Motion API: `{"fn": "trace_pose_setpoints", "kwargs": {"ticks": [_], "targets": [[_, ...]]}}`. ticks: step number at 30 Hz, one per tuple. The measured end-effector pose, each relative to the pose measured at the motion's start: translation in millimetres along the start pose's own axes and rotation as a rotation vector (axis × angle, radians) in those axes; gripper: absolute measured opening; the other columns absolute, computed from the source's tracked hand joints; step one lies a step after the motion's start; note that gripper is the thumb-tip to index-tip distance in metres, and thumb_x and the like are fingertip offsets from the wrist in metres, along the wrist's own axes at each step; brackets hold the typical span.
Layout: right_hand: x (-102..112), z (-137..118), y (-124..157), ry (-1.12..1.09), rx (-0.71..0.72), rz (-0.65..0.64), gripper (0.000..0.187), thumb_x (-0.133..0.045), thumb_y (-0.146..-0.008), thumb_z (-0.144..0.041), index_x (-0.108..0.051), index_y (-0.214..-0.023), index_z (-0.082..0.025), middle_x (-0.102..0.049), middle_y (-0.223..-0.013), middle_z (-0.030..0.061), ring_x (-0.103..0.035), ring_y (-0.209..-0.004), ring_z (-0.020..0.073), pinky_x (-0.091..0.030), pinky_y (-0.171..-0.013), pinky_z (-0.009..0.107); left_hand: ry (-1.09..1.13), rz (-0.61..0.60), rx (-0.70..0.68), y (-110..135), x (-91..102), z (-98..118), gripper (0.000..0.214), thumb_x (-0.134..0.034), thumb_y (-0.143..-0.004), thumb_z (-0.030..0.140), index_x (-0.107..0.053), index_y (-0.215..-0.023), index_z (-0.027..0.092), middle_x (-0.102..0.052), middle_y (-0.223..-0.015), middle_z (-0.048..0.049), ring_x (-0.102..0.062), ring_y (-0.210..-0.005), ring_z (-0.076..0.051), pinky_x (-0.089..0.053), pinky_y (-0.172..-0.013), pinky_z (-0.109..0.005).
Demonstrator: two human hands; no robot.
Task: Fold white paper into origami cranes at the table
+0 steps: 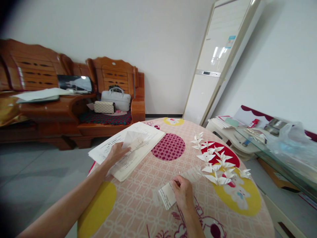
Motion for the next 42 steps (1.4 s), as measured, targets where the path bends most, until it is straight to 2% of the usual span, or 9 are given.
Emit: {"fn": "trace_pose_setpoints", "kwargs": {"ticks": [6, 10, 14, 26, 30, 34, 39, 42], "targets": [[-2, 4, 0, -0.006, -0.017, -0.013, 0.025, -0.051, -0.079, -0.036, -0.059, -0.062, -0.019, -0.053, -0.050, -0.0007, -0.048, -0.046, 0.0139, -0.035, -0.044, 0.022, 0.047, -0.036, -0.084, 0, 2.1, 1, 0.024, -0.053, -0.071, 0.033, -0.065, -0.077, 0.014, -0.062, -0.066, -0.0007, -0.056, -0.068, -0.018, -0.036, -0.060, -0.023], [-3, 6, 0, -0.002, -0.012, -0.030, 0.026, -0.050, -0.080, -0.036, -0.059, -0.063, -0.018, -0.052, -0.051, -0.0012, -0.047, -0.046, 0.0133, -0.034, -0.044, 0.022, 0.066, -0.043, -0.145, -4, -2.2, -5, 0.028, -0.047, -0.077, 0.039, -0.060, -0.069, 0.015, -0.055, -0.062, 0.0010, -0.050, -0.062, -0.015, -0.032, -0.058, -0.023], [-3, 8, -1, -0.001, -0.001, -0.037, 0.026, -0.051, -0.080, -0.037, -0.059, -0.064, -0.018, -0.051, -0.052, -0.0013, -0.048, -0.049, 0.0136, -0.034, -0.046, 0.022, 0.057, -0.013, -0.146, -5, -5.1, -9, 0.034, -0.040, -0.080, 0.041, -0.049, -0.059, 0.017, -0.044, -0.055, 0.0023, -0.042, -0.058, -0.013, -0.028, -0.055, -0.024], [-3, 10, -2, -0.014, -0.018, -0.051, 0.028, -0.050, -0.080, -0.039, -0.062, -0.067, -0.016, -0.053, -0.054, -0.0003, -0.049, -0.049, 0.0143, -0.035, -0.045, 0.023, 0.143, 0.115, -0.155, -10, 2.9, -16, 0.029, -0.039, -0.078, 0.041, -0.043, -0.059, 0.019, -0.041, -0.055, 0.0027, -0.037, -0.057, -0.012, -0.027, -0.055, -0.025], [-3, 8, -1, -0.018, -0.017, -0.049, 0.028, -0.050, -0.080, -0.039, -0.061, -0.066, -0.017, -0.052, -0.054, -0.0009, -0.048, -0.048, 0.0139, -0.035, -0.045, 0.023, 0.189, 0.140, -0.120, -11, 3.4, -21, 0.027, -0.043, -0.075, 0.040, -0.052, -0.063, 0.017, -0.047, -0.057, 0.0020, -0.042, -0.058, -0.013, -0.029, -0.054, -0.024], [-3, 7, -1, -0.012, -0.015, -0.044, 0.028, -0.051, -0.079, -0.038, -0.061, -0.065, -0.017, -0.051, -0.052, -0.0013, -0.048, -0.048, 0.0137, -0.034, -0.045, 0.023, 0.371, 0.155, -0.056, -9, 3.6, -26, 0.033, -0.048, -0.071, 0.042, -0.064, -0.077, 0.014, -0.059, -0.064, -0.0009, -0.050, -0.061, -0.016, -0.035, -0.055, -0.024], [-3, 8, -1, -0.023, -0.003, -0.044, 0.028, -0.051, -0.080, -0.038, -0.060, -0.064, -0.017, -0.050, -0.051, -0.0015, -0.047, -0.047, 0.0134, -0.034, -0.045, 0.023, 0.624, 0.149, 0.002, -8, 0.4, -30, 0.041, -0.062, -0.061, 0.043, -0.068, -0.084, 0.010, -0.066, -0.068, -0.0038, -0.055, -0.060, -0.017, -0.040, -0.054, -0.025], [-3, 8, -1, -0.019, 0.001, -0.050, 0.028, -0.050, -0.080, -0.038, -0.059, -0.065, -0.017, -0.051, -0.053, -0.0015, -0.047, -0.048, 0.0133, -0.034, -0.046, 0.023, 0.709, 0.112, 0.028, -7, -2.2, -31, 0.045, -0.065, -0.061, 0.047, -0.068, -0.084, 0.009, -0.066, -0.069, -0.0053, -0.055, -0.060, -0.017, -0.041, -0.054, -0.025]]}}
Point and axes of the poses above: each hand's wrist, its own y-axis away from the middle knuckle, its own x-axis out of the back of the hand, z = x × y, the point moved 3 cm from there along -y, towards the middle knuckle
